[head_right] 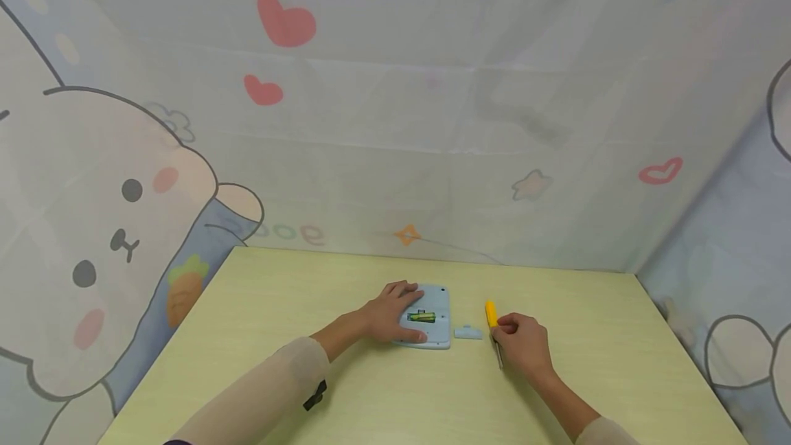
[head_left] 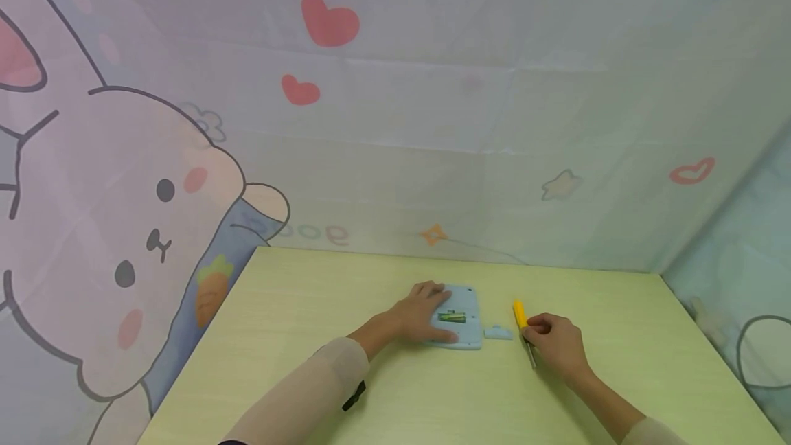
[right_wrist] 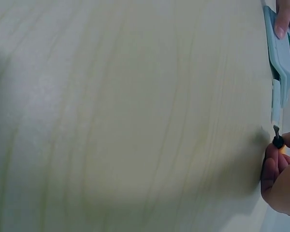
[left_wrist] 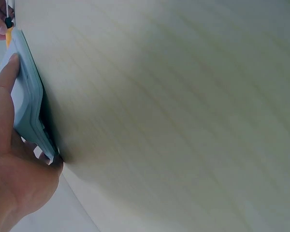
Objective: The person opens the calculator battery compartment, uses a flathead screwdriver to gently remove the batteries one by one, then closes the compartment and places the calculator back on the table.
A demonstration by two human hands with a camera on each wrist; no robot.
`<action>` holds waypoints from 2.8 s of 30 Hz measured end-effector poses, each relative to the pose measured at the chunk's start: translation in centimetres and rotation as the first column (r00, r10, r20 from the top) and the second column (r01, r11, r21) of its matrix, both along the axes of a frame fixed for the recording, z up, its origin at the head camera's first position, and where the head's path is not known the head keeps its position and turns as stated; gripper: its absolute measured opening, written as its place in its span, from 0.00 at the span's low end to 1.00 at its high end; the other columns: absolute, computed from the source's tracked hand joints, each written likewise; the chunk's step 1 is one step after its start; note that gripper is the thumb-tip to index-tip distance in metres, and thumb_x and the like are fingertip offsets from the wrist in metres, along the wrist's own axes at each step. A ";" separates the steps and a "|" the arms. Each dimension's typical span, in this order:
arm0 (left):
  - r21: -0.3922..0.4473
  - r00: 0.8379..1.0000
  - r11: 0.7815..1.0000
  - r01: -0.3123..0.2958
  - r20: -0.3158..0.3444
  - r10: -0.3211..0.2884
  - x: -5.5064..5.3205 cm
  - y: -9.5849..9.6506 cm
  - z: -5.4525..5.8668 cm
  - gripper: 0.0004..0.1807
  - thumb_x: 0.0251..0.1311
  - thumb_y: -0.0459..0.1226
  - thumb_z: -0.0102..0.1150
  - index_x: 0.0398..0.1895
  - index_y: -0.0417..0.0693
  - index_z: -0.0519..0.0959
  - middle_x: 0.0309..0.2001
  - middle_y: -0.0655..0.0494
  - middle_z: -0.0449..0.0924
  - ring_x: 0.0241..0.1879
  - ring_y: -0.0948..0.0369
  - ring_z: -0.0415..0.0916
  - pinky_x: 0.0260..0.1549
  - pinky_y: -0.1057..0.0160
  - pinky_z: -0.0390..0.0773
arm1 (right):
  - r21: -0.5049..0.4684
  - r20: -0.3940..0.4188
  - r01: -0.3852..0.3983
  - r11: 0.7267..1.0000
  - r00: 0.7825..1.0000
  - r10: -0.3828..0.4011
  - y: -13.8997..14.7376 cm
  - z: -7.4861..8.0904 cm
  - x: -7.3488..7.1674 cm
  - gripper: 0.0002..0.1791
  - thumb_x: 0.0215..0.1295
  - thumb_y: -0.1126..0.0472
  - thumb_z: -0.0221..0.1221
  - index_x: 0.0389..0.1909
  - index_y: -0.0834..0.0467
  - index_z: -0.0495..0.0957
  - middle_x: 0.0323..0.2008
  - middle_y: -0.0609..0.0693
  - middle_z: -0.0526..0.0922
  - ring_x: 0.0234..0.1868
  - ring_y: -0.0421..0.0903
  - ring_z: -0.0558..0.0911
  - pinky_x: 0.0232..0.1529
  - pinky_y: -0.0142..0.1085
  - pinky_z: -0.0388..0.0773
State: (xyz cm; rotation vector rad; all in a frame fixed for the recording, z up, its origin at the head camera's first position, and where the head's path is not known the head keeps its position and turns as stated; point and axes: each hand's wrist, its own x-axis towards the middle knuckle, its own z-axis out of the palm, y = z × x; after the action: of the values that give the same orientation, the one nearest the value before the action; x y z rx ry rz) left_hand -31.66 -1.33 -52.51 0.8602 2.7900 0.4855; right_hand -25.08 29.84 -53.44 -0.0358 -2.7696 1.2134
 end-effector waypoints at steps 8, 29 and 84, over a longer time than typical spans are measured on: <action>0.000 1.000 1.000 -0.004 0.005 0.004 0.1 0.0 0.1 0.54 0.63 0.71 0.61 0.86 0.58 0.57 0.85 0.57 0.49 0.83 0.52 0.44 0.71 0.45 0.67 | 0.032 -0.019 0.008 0.999 1.000 -0.008 -0.1 -0.4 -0.2 0.13 0.66 0.63 0.69 0.45 0.70 0.86 0.33 0.53 0.89 0.34 0.48 0.86 0.31 0.33 0.79; 0.010 1.000 1.000 -0.001 -0.001 0.001 0.1 0.0 0.1 0.54 0.63 0.70 0.62 0.86 0.57 0.58 0.84 0.57 0.50 0.83 0.52 0.44 0.72 0.45 0.66 | 0.119 -0.088 0.029 0.992 0.996 -0.018 -0.5 -0.3 0.2 0.13 0.62 0.64 0.70 0.42 0.70 0.83 0.29 0.51 0.85 0.30 0.47 0.82 0.33 0.37 0.79; 0.023 1.000 1.000 0.009 0.011 -0.009 0.0 -0.3 0.0 0.55 0.63 0.71 0.62 0.86 0.56 0.58 0.85 0.57 0.49 0.84 0.52 0.43 0.73 0.44 0.64 | 0.047 -0.248 -0.107 0.993 0.962 0.116 -2.6 1.2 0.2 0.16 0.66 0.67 0.70 0.52 0.70 0.83 0.42 0.57 0.87 0.45 0.54 0.84 0.48 0.42 0.83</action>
State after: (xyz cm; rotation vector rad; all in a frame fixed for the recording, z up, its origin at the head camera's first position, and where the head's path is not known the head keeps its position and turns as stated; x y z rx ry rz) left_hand -31.64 -1.62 -52.48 0.8714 2.7751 0.5196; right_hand -24.88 27.22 -52.25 0.2620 -2.5990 1.1084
